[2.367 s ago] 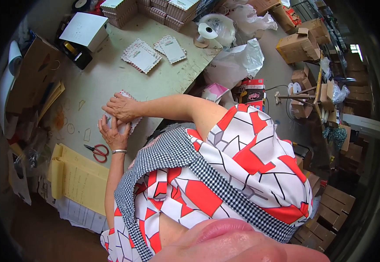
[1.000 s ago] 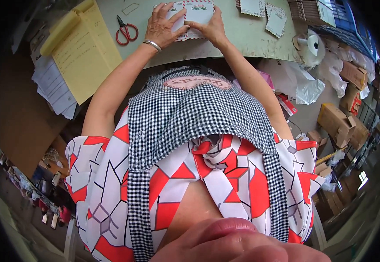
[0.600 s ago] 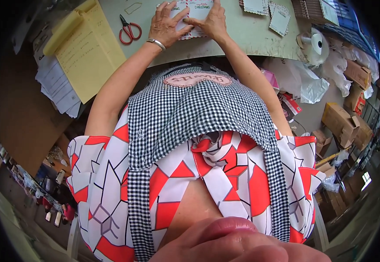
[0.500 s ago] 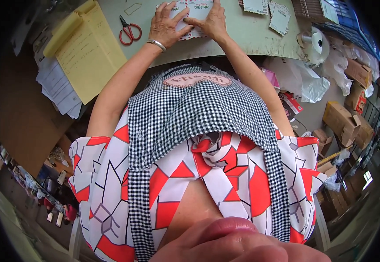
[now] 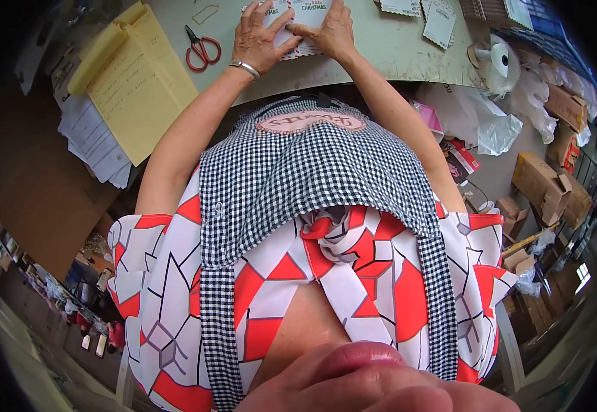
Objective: Organizing and sorting small printed paper slips on a desk.
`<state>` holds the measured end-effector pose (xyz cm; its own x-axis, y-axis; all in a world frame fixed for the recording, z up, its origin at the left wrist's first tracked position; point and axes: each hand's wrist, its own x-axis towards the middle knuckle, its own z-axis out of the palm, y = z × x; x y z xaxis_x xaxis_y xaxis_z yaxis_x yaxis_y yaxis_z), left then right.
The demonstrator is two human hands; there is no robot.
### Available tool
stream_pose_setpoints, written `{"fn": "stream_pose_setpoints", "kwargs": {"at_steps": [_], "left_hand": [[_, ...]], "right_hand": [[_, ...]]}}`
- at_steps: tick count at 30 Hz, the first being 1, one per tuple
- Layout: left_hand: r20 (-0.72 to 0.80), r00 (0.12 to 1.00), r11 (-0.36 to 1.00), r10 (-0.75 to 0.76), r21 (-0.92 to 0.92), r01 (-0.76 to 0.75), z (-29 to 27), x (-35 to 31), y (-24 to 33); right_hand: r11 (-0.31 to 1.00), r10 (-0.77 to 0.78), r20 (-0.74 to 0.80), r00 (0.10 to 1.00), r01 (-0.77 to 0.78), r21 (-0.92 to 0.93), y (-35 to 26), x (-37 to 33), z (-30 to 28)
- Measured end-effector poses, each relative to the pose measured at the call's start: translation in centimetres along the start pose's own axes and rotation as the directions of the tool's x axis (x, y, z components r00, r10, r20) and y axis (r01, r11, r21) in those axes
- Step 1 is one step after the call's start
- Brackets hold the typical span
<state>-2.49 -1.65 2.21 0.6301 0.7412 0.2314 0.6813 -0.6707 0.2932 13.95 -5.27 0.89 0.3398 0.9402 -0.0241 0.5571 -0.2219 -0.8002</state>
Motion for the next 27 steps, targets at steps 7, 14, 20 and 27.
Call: {"fn": "stream_pose_setpoints", "kwargs": {"at_steps": [7,14,20,27], "left_hand": [[-0.031,0.999,0.991,0.009,0.134,-0.005,0.8,-0.2,-0.6],[-0.024,0.999,0.991,0.029,0.129,-0.026,1.2,-0.5,-1.0],[-0.024,0.999,1.000,0.023,0.009,-0.023,0.8,-0.1,-1.5],[-0.502,0.843,0.979,-0.193,-0.152,0.134,-1.8,-2.3,1.7]], "right_hand": [[0.993,-0.056,-0.063,0.996,0.062,0.096,2.4,0.8,1.4],[0.976,-0.197,0.625,0.755,0.214,0.049,2.4,10.1,-3.7],[0.916,-0.055,0.816,0.575,0.354,-0.188,3.6,13.6,-0.5],[0.943,-0.095,0.880,0.466,0.324,-0.070,3.4,10.3,-1.7]]}}
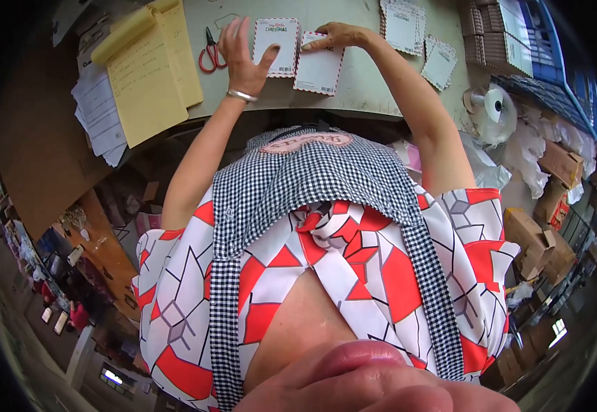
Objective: Organizing and sorting small printed paper slips on a desk.
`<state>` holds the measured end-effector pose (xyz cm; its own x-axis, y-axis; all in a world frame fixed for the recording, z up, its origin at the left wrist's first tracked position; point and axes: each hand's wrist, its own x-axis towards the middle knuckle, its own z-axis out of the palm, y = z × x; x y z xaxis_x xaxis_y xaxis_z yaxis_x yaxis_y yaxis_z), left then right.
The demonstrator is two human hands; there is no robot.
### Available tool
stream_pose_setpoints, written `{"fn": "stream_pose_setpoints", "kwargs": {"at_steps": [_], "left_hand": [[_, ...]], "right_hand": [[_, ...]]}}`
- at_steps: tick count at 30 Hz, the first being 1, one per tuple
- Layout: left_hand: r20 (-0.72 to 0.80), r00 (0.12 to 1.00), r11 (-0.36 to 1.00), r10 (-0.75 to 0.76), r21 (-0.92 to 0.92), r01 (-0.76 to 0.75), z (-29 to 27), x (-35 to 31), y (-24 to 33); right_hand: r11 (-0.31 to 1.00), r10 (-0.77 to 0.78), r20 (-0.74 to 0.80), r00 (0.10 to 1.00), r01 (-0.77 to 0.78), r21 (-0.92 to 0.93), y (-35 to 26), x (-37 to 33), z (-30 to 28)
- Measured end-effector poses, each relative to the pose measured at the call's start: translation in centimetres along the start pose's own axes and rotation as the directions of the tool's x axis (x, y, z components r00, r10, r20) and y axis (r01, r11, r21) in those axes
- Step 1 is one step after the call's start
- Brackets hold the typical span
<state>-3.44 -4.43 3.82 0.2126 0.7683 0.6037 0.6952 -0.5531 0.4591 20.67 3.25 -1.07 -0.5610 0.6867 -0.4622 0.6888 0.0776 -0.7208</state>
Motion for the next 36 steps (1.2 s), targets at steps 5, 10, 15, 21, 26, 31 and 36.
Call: {"fn": "stream_pose_setpoints", "kwargs": {"at_steps": [5,10,15,21,26,31,36], "left_hand": [[0.527,0.173,-0.065,-0.832,-0.402,0.913,-2.3,-10.9,5.1],[0.870,0.176,-0.455,-0.460,-0.401,0.795,0.9,-17.4,5.9],[0.716,0.329,-0.440,-0.615,-0.658,0.611,4.2,-15.9,8.6],[0.717,0.348,-0.393,-0.604,-0.648,0.652,2.3,-14.3,10.4],[0.783,0.357,-0.381,-0.509,-0.577,0.722,0.9,-12.3,11.8],[0.798,0.411,-0.359,-0.441,-0.576,0.734,-1.8,-7.0,14.2],[0.718,0.505,-0.331,-0.479,-0.681,0.654,-4.4,-3.5,13.4]], "right_hand": [[1.000,0.003,-0.116,0.993,0.000,0.028,0.5,-2.8,3.6],[0.998,-0.012,-0.175,0.984,0.023,0.061,-0.9,-4.8,6.8],[0.996,0.006,-0.285,0.959,0.019,0.084,-0.8,-6.5,9.0],[0.891,0.070,-0.070,0.995,-0.031,0.454,-0.2,-10.3,10.0],[0.505,0.069,0.104,0.992,-0.125,0.854,-1.7,-15.2,8.9],[0.483,0.209,-0.145,0.967,0.027,0.875,-6.8,-19.2,6.1],[0.520,0.069,-0.288,0.955,0.212,0.828,-11.2,-18.0,3.3]]}}
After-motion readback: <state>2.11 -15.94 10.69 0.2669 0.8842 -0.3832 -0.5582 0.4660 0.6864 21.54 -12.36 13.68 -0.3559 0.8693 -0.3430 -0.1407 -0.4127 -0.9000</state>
